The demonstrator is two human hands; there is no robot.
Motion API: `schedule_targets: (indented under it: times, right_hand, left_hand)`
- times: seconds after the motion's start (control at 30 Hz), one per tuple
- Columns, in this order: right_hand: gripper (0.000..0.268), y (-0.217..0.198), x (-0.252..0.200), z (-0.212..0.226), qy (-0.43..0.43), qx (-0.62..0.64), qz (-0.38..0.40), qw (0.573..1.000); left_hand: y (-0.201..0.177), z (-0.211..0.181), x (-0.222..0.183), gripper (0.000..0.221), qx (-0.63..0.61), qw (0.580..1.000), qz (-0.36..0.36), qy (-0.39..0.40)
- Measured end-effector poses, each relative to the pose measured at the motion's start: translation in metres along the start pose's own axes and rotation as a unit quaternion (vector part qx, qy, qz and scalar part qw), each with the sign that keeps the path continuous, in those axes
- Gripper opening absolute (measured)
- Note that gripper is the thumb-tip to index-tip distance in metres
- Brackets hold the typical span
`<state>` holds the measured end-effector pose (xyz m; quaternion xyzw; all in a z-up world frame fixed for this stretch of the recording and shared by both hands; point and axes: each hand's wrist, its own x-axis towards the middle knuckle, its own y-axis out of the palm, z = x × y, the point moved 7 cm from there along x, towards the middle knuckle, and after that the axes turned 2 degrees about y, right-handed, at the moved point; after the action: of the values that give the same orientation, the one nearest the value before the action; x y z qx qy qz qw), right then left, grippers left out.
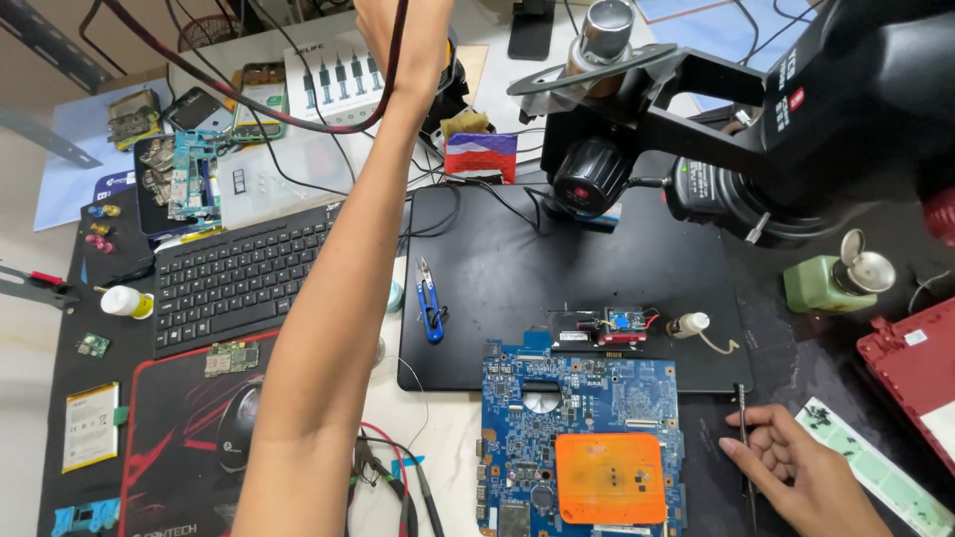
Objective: Soldering electronic components on a laptop motherboard using a heat gun and tweezers.
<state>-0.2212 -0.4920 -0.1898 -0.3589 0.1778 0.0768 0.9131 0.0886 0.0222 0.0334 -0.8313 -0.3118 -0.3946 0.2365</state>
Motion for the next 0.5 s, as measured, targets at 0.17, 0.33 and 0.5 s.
schedule_targets:
  times: [0.17, 0.33, 0.5]
  right_hand:
    - [0.036, -0.001, -0.009, 0.011, 0.014, -0.005, 0.0, 1.0]
    - [0.036, -0.007, -0.02, 0.041, -0.018, 0.03, -0.015, 0.999]
    - [0.034, -0.006, -0.019, 0.038, -0.069, 0.045, -0.029, 0.996]
  left_hand:
    - [0.003, 0.006, -0.012, 0.042, -0.009, 0.999, -0.009, -0.03]
    - [-0.006, -0.03, -0.033, 0.042, -0.021, 0.998, -0.054, -0.005]
    - [-0.009, -0.079, -0.083, 0.085, -0.015, 0.998, -0.059, -0.001]
